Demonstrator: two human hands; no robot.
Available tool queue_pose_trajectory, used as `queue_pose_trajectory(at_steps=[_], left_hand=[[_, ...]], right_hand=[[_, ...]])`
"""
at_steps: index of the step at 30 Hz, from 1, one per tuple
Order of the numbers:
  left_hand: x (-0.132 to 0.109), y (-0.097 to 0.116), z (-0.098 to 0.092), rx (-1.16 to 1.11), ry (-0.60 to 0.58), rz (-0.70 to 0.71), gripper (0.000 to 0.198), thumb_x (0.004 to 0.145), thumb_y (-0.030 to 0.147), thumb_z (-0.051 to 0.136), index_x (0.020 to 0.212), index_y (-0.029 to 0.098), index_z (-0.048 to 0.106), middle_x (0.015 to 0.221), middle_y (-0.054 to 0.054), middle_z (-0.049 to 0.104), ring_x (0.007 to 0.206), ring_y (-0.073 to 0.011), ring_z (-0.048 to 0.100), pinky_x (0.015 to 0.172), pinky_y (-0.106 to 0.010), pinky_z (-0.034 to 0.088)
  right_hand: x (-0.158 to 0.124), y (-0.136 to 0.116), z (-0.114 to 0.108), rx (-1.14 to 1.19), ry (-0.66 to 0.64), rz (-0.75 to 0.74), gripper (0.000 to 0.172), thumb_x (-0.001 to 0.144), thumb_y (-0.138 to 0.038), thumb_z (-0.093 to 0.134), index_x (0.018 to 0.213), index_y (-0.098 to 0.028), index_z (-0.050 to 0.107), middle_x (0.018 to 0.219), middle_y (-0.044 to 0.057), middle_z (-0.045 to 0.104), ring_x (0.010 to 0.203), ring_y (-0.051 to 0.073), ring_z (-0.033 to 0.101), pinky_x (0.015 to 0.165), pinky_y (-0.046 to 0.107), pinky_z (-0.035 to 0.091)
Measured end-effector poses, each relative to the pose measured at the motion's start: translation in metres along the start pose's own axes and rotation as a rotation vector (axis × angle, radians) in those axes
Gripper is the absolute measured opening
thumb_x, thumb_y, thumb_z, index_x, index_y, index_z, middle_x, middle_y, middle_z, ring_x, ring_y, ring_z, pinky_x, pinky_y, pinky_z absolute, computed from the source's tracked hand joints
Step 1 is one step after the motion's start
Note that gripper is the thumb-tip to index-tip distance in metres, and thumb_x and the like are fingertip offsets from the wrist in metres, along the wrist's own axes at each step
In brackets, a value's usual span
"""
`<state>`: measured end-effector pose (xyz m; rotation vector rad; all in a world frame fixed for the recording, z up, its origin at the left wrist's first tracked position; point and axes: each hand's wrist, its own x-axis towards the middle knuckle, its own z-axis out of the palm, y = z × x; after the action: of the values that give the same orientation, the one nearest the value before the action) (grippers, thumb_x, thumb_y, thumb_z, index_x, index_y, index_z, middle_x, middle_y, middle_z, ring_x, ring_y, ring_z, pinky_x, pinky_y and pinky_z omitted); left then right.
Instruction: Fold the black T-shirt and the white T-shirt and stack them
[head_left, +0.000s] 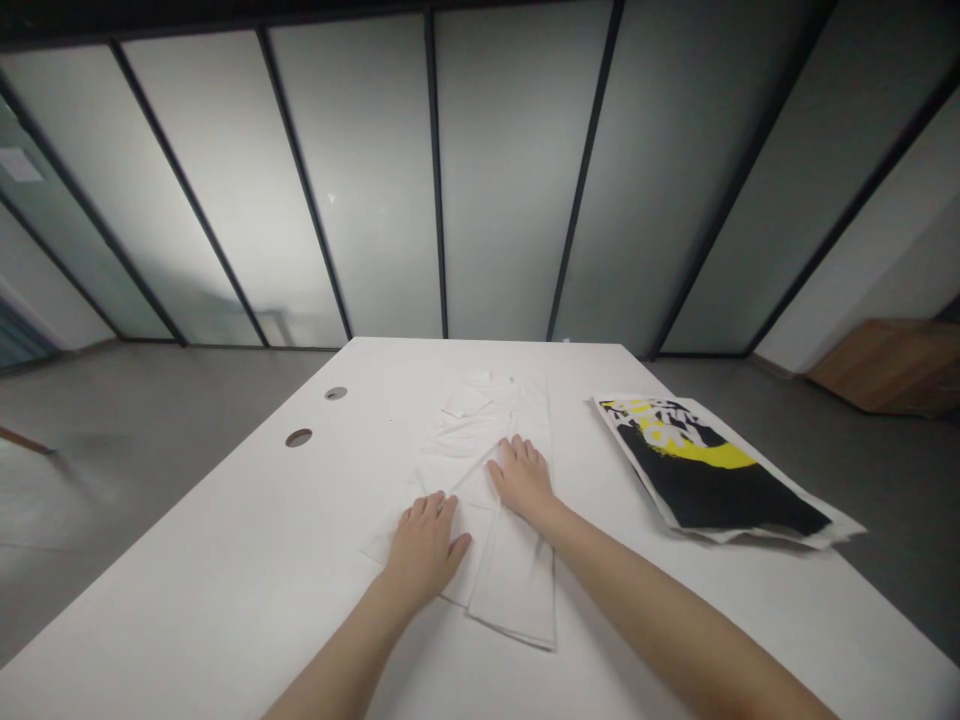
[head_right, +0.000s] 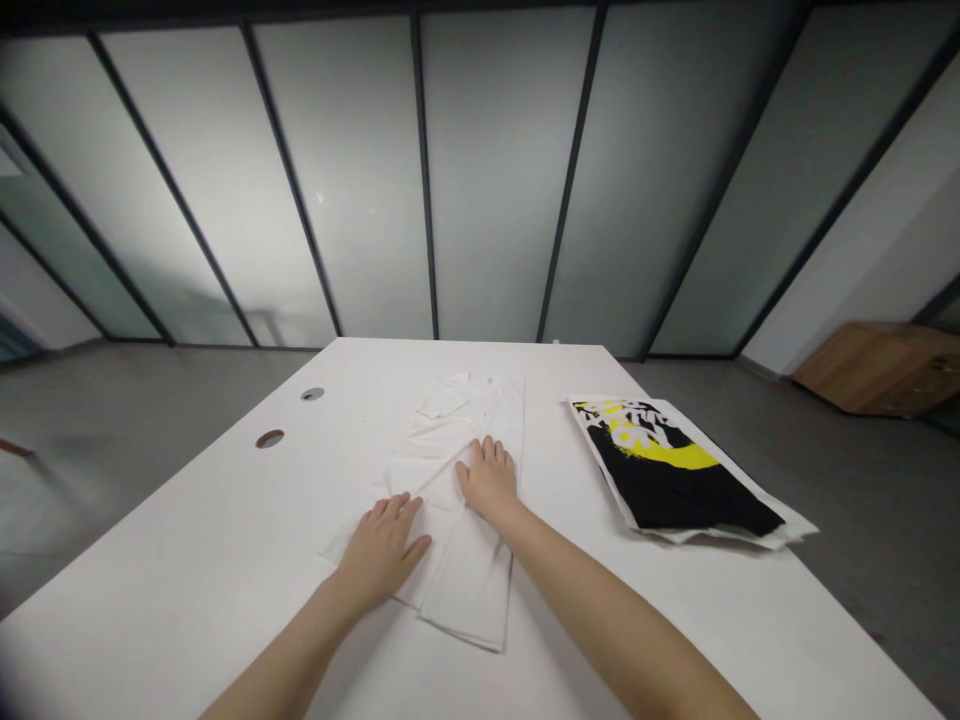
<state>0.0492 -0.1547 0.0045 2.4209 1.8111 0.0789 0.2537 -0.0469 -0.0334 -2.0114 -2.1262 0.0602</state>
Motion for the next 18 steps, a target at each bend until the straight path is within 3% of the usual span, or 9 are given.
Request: queue_pose_trajectory(at_steps=[4, 7, 9, 14, 18], left_hand=[[-0.012, 0.012, -0.013, -0.084, -0.055, -0.004, 0.044, 0.104, 0.045, 0.045, 0.133, 0.018, 0.066, 0.120, -0.015, 0.073, 0.114, -0.0315, 0.068, 0.096, -0.043, 0.052], [-0.015, 0.015, -0.018, -0.217, -0.090, 0.023, 0.046, 0.104, 0.043, 0.046, 0.140, 0.020, 0.061, 0.111, -0.010, 0.076, 0.103, -0.0266, 0.071, 0.090, -0.038, 0.054], [-0.015, 0.014, -0.018, -0.263, -0.064, 0.109, 0.041, 0.103, 0.041, 0.047, 0.134, 0.022, 0.066, 0.108, -0.008, 0.077, 0.102, -0.0254, 0.071, 0.091, -0.038, 0.054], [-0.013, 0.011, -0.001, -0.257, 0.074, 0.313, 0.031, 0.101, 0.036, 0.056, 0.127, 0.025, 0.069, 0.127, -0.009, 0.071, 0.120, -0.0274, 0.064, 0.105, -0.043, 0.050], [-0.018, 0.014, 0.019, -0.199, 0.091, 0.402, 0.046, 0.098, 0.048, 0.065, 0.141, 0.029, 0.062, 0.158, -0.009, 0.053, 0.154, -0.0332, 0.038, 0.127, -0.055, 0.029]], right_hand=[[-0.026, 0.023, -0.005, 0.047, -0.126, -0.138, 0.074, 0.105, -0.052, 0.043, 0.166, -0.011, 0.033, 0.173, 0.020, 0.028, 0.160, 0.035, 0.025, 0.127, 0.047, 0.018], [-0.035, 0.047, -0.014, 0.058, -0.185, -0.249, 0.075, 0.104, -0.052, 0.044, 0.168, -0.015, 0.031, 0.175, 0.017, 0.023, 0.162, 0.032, 0.020, 0.129, 0.046, 0.017], [-0.040, 0.062, -0.020, 0.058, -0.210, -0.291, 0.074, 0.104, -0.052, 0.044, 0.168, -0.017, 0.031, 0.176, 0.015, 0.022, 0.163, 0.031, 0.019, 0.129, 0.045, 0.017], [-0.051, 0.084, -0.031, 0.066, -0.276, -0.284, 0.079, 0.100, -0.056, 0.049, 0.167, -0.016, 0.034, 0.175, 0.015, 0.023, 0.162, 0.033, 0.021, 0.129, 0.046, 0.020], [-0.049, 0.078, -0.039, 0.094, -0.246, -0.245, 0.072, 0.102, -0.054, 0.046, 0.162, -0.015, 0.042, 0.167, 0.017, 0.042, 0.154, 0.031, 0.039, 0.125, 0.043, 0.029]])
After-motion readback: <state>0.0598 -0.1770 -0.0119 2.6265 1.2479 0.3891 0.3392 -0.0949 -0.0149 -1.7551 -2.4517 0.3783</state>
